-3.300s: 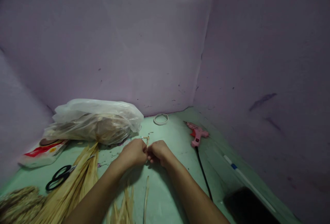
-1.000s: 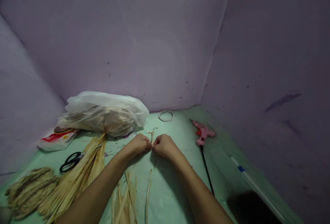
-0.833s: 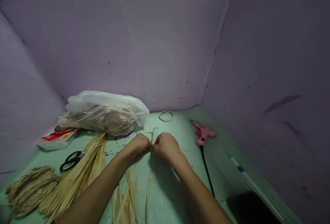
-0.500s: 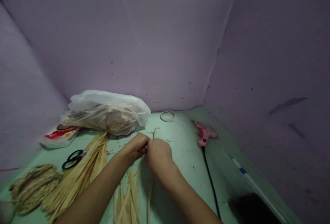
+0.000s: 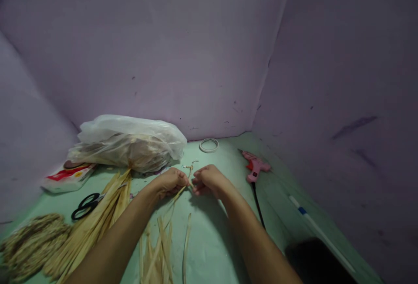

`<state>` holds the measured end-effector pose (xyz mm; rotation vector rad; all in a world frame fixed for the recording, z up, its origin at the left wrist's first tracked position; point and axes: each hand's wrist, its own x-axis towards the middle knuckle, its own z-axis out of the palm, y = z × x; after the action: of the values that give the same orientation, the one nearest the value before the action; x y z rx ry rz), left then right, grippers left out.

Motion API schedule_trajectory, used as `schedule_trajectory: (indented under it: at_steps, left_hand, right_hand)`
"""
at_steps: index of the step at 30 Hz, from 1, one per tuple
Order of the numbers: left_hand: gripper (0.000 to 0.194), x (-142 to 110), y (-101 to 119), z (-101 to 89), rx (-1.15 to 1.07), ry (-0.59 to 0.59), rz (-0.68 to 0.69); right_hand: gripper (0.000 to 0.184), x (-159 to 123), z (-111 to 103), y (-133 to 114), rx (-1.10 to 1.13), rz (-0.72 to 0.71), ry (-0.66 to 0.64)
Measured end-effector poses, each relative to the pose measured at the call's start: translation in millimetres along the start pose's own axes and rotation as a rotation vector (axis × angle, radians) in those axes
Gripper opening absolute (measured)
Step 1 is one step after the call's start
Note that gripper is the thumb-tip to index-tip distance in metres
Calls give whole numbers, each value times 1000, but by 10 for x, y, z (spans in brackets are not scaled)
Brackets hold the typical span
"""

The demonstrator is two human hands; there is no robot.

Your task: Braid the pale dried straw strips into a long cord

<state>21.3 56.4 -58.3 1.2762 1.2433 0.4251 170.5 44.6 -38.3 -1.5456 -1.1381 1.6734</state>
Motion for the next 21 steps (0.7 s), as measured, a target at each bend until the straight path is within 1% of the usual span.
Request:
schedule_trajectory:
  at_steps: [1,3,7,9,11,15,18,21]
  left_hand:
    - [4,-1,2,6,10,-4,0]
    - [5,-12,16,22,38,-9,5]
    - [6,-20,28,32,58,-28,3]
    - [6,-10,18,22,41,-46,8]
    - [5,-4,11,12,27,-48,16]
    - [5,-21,26,25,49,-31,25]
    - [6,-21,29,47,131,6,17]
    - [7,14,-2,28,331,107,-4]
  right_hand:
    - [6,27,44,39,34,9,-51]
    - [7,62,105,94,47,16,-79]
    - [8,68,128,108,3,30,-29]
    - [9,57,136,94,-21,9,-12]
    - [10,52,157,93,-29,-9,-14]
    - [9,96,196,151,12,36,-50]
    - [10,150,201,202,-34,27,-3]
    - [15,183,207,226,-132,35,54]
